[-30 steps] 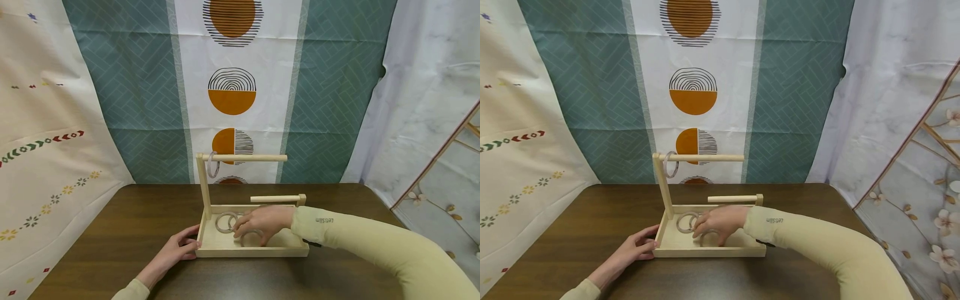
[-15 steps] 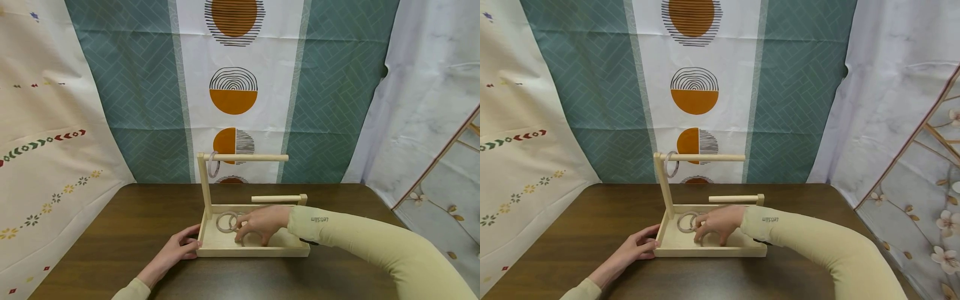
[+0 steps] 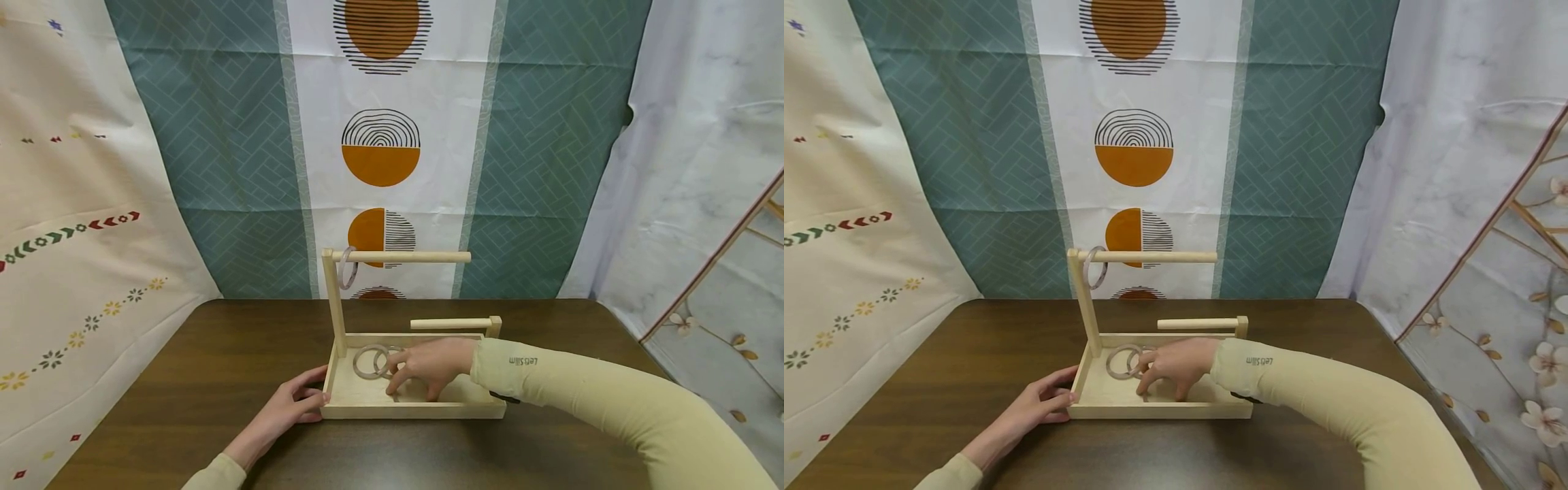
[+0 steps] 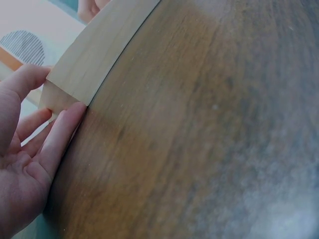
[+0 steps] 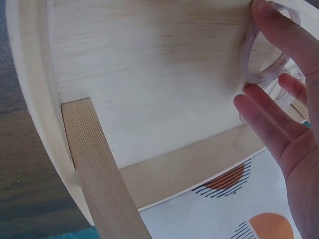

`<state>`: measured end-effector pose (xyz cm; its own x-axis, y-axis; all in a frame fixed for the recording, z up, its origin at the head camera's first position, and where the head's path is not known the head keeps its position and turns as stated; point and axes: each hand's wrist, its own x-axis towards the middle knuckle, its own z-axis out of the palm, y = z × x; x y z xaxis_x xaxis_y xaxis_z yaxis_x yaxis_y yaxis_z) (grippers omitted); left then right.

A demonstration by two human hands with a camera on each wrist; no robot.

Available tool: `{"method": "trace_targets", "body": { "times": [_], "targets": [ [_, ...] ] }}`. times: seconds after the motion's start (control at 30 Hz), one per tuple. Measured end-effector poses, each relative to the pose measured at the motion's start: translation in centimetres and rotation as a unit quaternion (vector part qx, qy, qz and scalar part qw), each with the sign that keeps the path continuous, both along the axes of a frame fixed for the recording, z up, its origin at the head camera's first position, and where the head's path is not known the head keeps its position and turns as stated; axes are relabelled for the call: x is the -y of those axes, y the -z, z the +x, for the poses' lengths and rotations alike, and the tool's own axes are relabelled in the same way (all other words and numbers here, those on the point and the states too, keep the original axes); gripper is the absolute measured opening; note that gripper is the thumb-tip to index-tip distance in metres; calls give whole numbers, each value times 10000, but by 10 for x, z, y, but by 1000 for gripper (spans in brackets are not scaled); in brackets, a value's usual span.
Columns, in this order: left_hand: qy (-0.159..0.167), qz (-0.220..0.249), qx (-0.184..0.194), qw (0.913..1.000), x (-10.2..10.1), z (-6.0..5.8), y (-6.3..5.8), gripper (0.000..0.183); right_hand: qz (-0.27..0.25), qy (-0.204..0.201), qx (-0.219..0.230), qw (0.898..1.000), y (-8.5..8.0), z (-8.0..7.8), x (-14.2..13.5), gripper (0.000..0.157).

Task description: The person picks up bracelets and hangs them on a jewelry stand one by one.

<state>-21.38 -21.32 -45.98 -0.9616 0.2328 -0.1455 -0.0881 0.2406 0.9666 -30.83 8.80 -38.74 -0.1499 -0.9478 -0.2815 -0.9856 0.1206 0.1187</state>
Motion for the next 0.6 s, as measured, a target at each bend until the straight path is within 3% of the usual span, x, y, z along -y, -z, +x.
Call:
{"method": "trace_targets", "body": {
  "times": [0.43,0.6],
  "targets": [
    [-42,11,17,10000,0,0,-1,70,-98,40,254,9996,0,0,-1,65],
    [-33,2,-2,10000,0,1,-2,70,-139,287,580,9978,-1,-1,-2,65]
  ]
}}
